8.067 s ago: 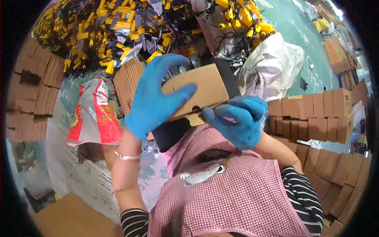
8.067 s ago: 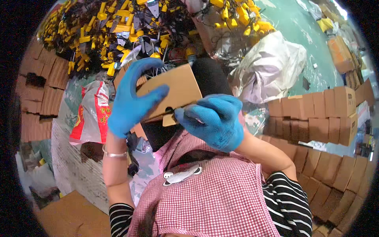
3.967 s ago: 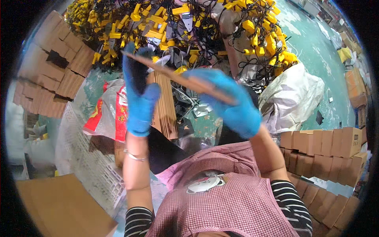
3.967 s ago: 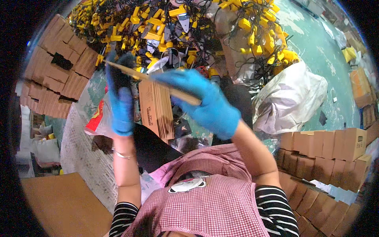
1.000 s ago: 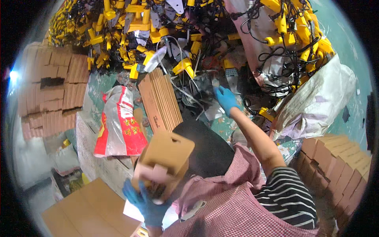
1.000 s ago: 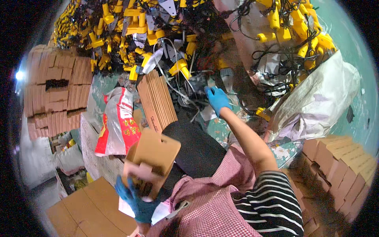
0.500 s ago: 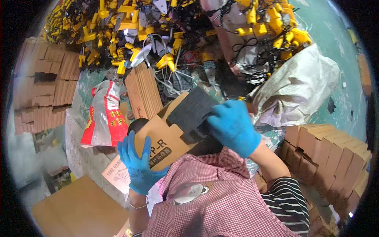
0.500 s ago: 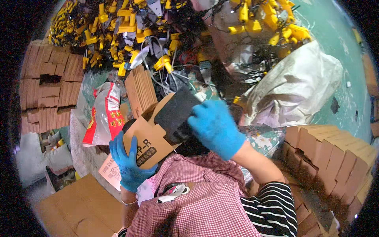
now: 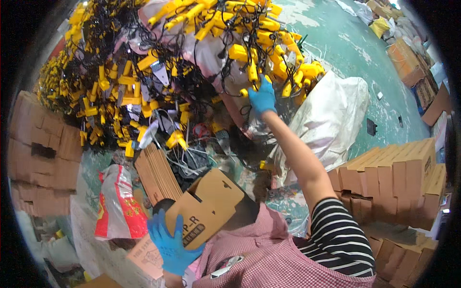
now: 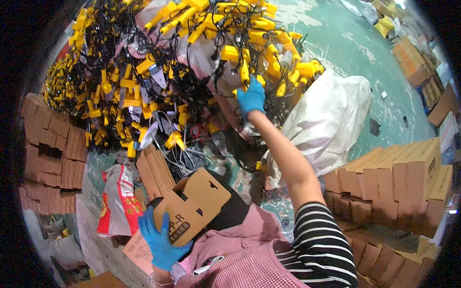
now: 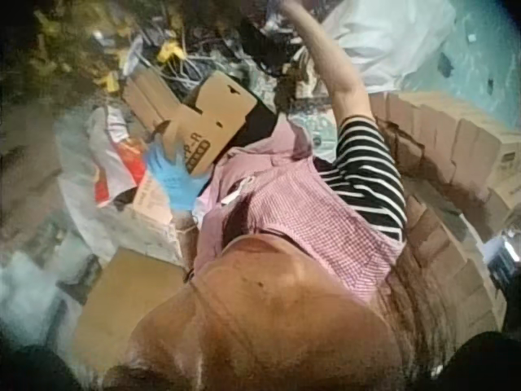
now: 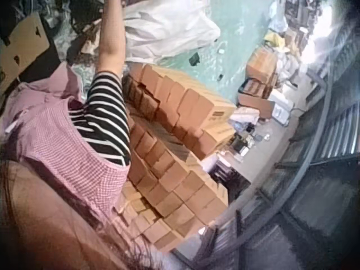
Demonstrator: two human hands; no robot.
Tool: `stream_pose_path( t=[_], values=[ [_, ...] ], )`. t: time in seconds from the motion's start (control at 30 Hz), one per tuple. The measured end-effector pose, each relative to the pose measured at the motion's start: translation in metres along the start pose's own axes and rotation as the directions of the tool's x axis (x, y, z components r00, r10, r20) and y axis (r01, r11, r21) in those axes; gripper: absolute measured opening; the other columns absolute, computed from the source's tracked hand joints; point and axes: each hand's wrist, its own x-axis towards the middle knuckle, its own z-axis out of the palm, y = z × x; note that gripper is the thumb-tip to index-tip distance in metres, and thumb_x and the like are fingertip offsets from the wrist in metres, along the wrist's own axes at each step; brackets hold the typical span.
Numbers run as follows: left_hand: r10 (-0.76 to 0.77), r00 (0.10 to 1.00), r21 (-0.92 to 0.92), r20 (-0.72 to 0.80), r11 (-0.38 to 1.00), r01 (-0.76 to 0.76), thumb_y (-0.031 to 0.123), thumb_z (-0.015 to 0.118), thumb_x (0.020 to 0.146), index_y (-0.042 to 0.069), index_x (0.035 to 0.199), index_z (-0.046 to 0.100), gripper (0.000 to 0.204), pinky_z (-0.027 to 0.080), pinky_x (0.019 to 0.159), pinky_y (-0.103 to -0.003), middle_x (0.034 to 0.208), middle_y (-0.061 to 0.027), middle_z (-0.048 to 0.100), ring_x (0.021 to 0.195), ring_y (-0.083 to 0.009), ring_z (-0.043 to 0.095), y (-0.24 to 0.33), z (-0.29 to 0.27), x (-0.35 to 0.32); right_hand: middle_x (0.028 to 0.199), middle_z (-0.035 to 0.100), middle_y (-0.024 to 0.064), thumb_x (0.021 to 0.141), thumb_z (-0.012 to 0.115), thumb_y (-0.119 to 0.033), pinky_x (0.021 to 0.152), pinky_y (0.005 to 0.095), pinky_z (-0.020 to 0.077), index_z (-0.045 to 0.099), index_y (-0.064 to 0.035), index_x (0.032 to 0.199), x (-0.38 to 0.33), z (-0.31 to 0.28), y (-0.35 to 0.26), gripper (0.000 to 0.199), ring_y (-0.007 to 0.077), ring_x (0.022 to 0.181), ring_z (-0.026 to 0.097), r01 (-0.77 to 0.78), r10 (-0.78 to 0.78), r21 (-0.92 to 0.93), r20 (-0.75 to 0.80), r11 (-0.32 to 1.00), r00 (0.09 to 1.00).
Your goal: The person folds flat cardboard into boxes, packs electric tools and small packaged accessories into them, closes the boxes, and stacks the packed boxes onto a pile.
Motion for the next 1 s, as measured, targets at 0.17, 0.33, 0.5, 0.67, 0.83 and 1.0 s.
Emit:
stream_pose_path(
  t=[0.17,0.33,0.5,0.67,0.83,1.0],
  values=[
    [0.089,0.996,-0.110,0.021,0.990,-0.086,0.055,0.084,0.060,0.018,0.148,0.041,0.104,0.021,0.111,-0.068,0.149,-0.0297,0.032,0.135,-0.0523,0.033,0.002,0.003,0.019,0.116,0.066,0.0272,0.074,0.076,-0.048,0.090,0.0474,0.0514,0.042,0.0025,0.142,0.091,0.008,0.027,0.091,0.0403,0.106,0.065,-0.426,0.379,0.147,0.265,0.893,0.886],
    [0.057,0.998,-0.064,0.006,0.996,-0.056,0.052,0.085,0.060,0.017,0.147,0.042,0.102,0.021,0.112,-0.066,0.148,-0.0291,0.034,0.135,-0.0503,0.034,-0.001,0.018,0.026,0.096,0.070,0.0164,0.088,0.072,-0.037,0.077,0.0366,0.0524,0.058,-0.0017,0.130,-0.029,-0.099,-0.027,0.056,0.0256,0.086,0.067,-0.302,0.115,0.290,0.520,0.908,0.847],
    [0.138,0.988,-0.185,-0.062,0.972,-0.148,0.046,0.086,0.058,0.016,0.139,0.049,0.095,0.024,0.112,-0.063,0.148,-0.0270,0.037,0.133,-0.0491,0.037,-0.010,0.012,0.045,0.117,0.065,0.0081,0.082,0.073,0.004,0.090,0.0285,0.0522,0.055,-0.0030,0.132,-0.134,-0.301,-0.002,0.054,0.0159,0.104,0.063,-0.158,-0.009,0.445,0.350,0.881,0.937],
    [0.266,0.961,-0.123,-0.081,0.954,-0.274,0.044,0.087,0.054,0.015,0.137,0.050,0.095,0.025,0.112,-0.063,0.146,-0.0257,0.039,0.132,-0.0488,0.039,-0.013,-0.004,0.047,0.117,0.065,0.0069,0.075,0.073,0.013,0.095,0.0304,0.0519,0.062,-0.0005,0.122,-0.166,-0.389,-0.013,0.050,0.0153,0.108,0.062,-0.267,0.032,0.333,0.570,0.904,0.821],
    [0.383,0.920,-0.181,-0.088,0.902,-0.393,0.046,0.087,0.055,0.015,0.135,0.052,0.092,0.025,0.113,-0.063,0.146,-0.0249,0.040,0.132,-0.0484,0.040,0.000,-0.015,0.032,0.109,0.068,0.0067,0.076,0.077,0.006,0.093,0.0299,0.0523,0.063,-0.0025,0.122,-0.161,-0.359,-0.028,0.048,0.0138,0.102,0.064,-0.217,-0.146,0.330,0.794,0.919,0.590],
    [0.272,0.943,-0.375,-0.190,0.868,-0.325,0.043,0.089,0.049,0.014,0.131,0.054,0.093,0.030,0.111,-0.060,0.144,-0.0245,0.041,0.132,-0.0474,0.039,0.012,-0.003,0.020,0.094,0.066,0.0160,0.075,0.083,-0.023,0.078,0.0419,0.0520,0.062,-0.0063,0.108,-0.177,-0.259,-0.041,0.042,0.0374,0.087,0.064,0.351,-0.370,0.128,0.453,0.927,0.811]
  ],
)
